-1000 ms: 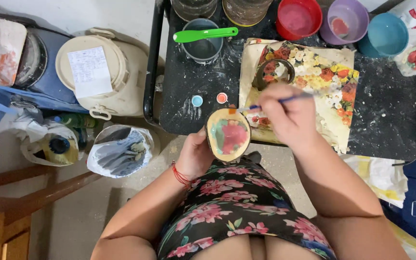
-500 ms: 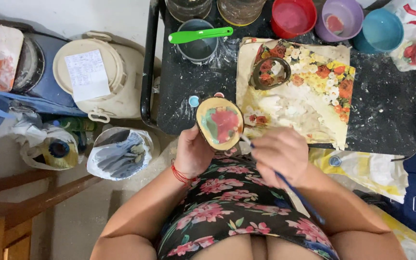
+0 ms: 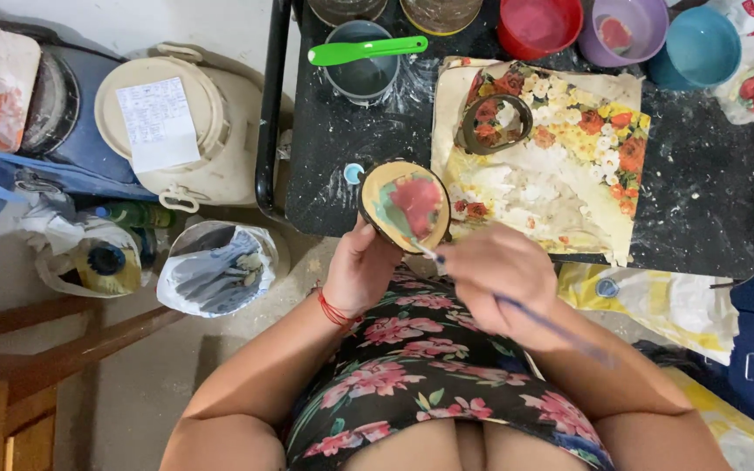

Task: Painting and adjusting dental prosthetic models using brushes and precision tools

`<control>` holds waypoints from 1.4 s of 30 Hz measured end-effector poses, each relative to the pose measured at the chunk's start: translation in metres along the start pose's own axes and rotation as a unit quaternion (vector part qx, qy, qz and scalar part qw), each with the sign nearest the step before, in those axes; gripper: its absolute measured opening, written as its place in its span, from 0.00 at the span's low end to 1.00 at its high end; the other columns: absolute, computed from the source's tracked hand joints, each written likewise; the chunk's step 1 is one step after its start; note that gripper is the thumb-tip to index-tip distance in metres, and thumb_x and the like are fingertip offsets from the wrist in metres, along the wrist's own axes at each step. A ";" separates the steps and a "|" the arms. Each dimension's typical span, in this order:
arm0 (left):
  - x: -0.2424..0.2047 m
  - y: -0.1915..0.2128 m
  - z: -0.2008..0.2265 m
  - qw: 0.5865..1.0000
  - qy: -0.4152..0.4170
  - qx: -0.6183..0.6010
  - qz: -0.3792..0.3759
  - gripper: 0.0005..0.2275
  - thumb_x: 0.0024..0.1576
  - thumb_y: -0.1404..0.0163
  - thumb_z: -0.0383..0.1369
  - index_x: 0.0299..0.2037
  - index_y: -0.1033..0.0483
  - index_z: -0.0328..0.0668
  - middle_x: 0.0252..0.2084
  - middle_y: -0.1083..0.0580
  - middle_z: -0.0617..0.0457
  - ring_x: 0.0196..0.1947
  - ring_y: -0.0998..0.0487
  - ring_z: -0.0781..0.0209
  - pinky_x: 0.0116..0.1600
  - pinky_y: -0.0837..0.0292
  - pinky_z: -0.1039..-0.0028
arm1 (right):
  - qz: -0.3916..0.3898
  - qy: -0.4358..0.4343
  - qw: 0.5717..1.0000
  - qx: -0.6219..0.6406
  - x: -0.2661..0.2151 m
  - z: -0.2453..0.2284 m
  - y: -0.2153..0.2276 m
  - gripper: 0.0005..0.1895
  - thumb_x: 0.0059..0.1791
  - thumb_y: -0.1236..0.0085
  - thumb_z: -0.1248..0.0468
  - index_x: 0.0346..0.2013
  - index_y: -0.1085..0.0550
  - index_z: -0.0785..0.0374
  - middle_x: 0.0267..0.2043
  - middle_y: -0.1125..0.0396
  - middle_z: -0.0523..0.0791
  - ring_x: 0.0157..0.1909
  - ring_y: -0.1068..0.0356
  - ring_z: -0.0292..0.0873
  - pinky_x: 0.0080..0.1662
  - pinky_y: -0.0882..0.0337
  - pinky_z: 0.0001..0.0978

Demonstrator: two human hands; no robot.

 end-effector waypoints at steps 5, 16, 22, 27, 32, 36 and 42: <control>-0.002 0.002 0.003 1.000 0.000 0.002 -0.007 0.30 0.64 0.64 0.38 0.79 0.52 0.46 0.71 0.36 0.35 0.63 0.28 0.36 0.59 0.25 0.45 | 0.174 -0.040 0.977 0.118 -0.035 0.047 0.007 0.12 0.55 0.51 0.65 0.35 0.24 0.71 0.23 0.30 0.51 0.21 0.34 0.41 0.29 0.27 0.33; 0.018 -0.063 0.008 0.995 0.076 -0.032 -0.062 0.37 0.54 0.57 0.24 0.79 0.54 0.40 0.28 0.29 0.45 0.35 0.22 0.51 0.49 0.26 0.59 | 0.267 -0.243 0.932 0.020 -0.052 0.050 0.050 0.11 0.55 0.46 0.63 0.40 0.19 0.67 0.36 0.23 0.52 0.37 0.24 0.44 0.42 0.22 0.36; 0.017 -0.040 -0.079 0.980 0.199 -0.016 0.022 0.47 0.45 0.40 0.18 0.75 0.55 0.46 0.76 0.53 0.34 0.72 0.43 0.28 0.64 0.25 0.53 | -0.001 -0.276 0.956 -0.101 -0.058 0.062 0.046 0.41 0.33 0.18 0.57 0.48 0.37 0.68 0.38 0.30 0.57 0.48 0.27 0.69 0.52 0.25 0.60; 0.060 -0.062 -0.078 0.847 0.174 0.475 -0.161 0.39 0.52 0.57 0.20 0.78 0.55 0.45 0.53 0.27 0.37 0.52 0.22 0.35 0.56 0.24 0.54 | -0.060 -0.328 0.935 -0.117 -0.134 0.152 0.072 0.49 0.24 0.18 0.59 0.51 0.40 0.60 0.60 0.36 0.59 0.62 0.34 0.68 0.62 0.33 0.56; 0.148 -0.090 -0.067 0.555 -0.051 0.825 -0.092 0.43 0.45 0.35 0.35 0.73 0.45 0.43 0.68 0.37 0.39 0.61 0.33 0.32 0.63 0.37 0.46 | -0.127 -0.319 0.927 -0.150 -0.166 0.205 0.094 0.45 0.26 0.21 0.63 0.51 0.38 0.63 0.55 0.34 0.61 0.61 0.35 0.69 0.63 0.34 0.58; 0.199 -0.070 -0.105 0.372 0.084 0.922 -0.071 0.59 0.41 0.28 0.44 0.79 0.61 0.54 0.75 0.41 0.46 0.69 0.36 0.35 0.65 0.31 0.44 | -0.175 -0.340 0.909 -0.165 -0.172 0.220 0.107 0.41 0.31 0.24 0.62 0.52 0.37 0.59 0.53 0.34 0.56 0.62 0.35 0.65 0.62 0.34 0.55; 0.197 -0.065 -0.062 0.590 0.014 0.807 -0.008 0.48 0.45 0.29 0.49 0.76 0.44 0.56 0.66 0.30 0.40 0.68 0.31 0.34 0.73 0.41 0.53 | -0.102 -0.292 0.943 -0.124 -0.126 0.181 0.147 0.36 0.38 0.24 0.45 0.48 0.34 0.61 0.60 0.36 0.66 0.68 0.38 0.71 0.65 0.37 0.61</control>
Point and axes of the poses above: each hand's wrist, its own x-axis towards the middle knuckle, its own y-axis out of the back of the hand, z = x × y, the point moved 6 cm from there along x, towards the middle knuckle
